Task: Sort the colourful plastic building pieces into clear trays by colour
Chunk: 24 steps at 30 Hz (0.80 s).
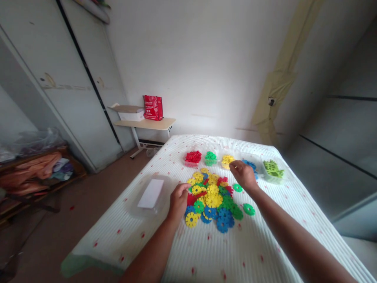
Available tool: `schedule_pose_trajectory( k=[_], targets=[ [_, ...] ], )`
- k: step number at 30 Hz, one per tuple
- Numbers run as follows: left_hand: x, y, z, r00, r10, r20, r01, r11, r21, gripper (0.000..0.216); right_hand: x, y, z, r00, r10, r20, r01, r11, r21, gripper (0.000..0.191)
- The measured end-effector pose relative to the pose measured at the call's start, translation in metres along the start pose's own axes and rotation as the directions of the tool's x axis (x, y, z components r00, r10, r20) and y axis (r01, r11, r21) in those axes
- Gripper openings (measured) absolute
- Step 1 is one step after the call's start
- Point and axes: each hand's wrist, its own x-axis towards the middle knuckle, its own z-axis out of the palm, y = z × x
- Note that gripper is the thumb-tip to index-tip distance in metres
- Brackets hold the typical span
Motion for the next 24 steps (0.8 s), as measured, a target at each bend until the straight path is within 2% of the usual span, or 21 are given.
schedule_pose_trajectory(
  k=[4, 8, 13, 18, 20, 24],
  targets=[
    [0.000, 0.004, 0.000, 1.000, 0.001, -0.003, -0.001, 1.000, 0.018, 0.023, -0.047, 0.033, -0.008, 0.998, 0.006, 0.068, -0.009, 0.999, 0.045, 0.029],
    [0.000, 0.007, 0.000, 1.000, -0.005, -0.010, 0.005, 1.000, 0.016, 0.023, -0.070, 0.047, -0.006, 0.983, 0.082, 0.165, -0.103, 0.987, 0.120, 0.027],
    [0.001, 0.005, 0.000, 1.000, -0.006, -0.007, 0.006, 0.998, 0.062, 0.024, -0.065, 0.036, 0.004, 0.965, -0.062, 0.256, 0.014, 0.982, 0.187, 0.030],
    [0.001, 0.002, 0.000, 1.000, -0.009, 0.002, 0.008, 0.996, 0.084, 0.024, -0.058, 0.020, 0.019, 0.941, -0.053, 0.336, 0.025, 0.996, 0.088, 0.023],
    [0.001, 0.001, 0.000, 1.000, -0.006, -0.001, 0.006, 0.997, 0.083, 0.024, -0.057, 0.020, 0.022, 0.945, -0.041, 0.323, 0.017, 0.997, 0.077, 0.023],
    [0.001, 0.001, 0.001, 1.000, 0.001, -0.006, 0.000, 0.997, 0.074, 0.024, -0.047, 0.024, 0.021, 0.982, 0.017, 0.191, -0.028, 0.998, 0.054, 0.033]
  ],
)
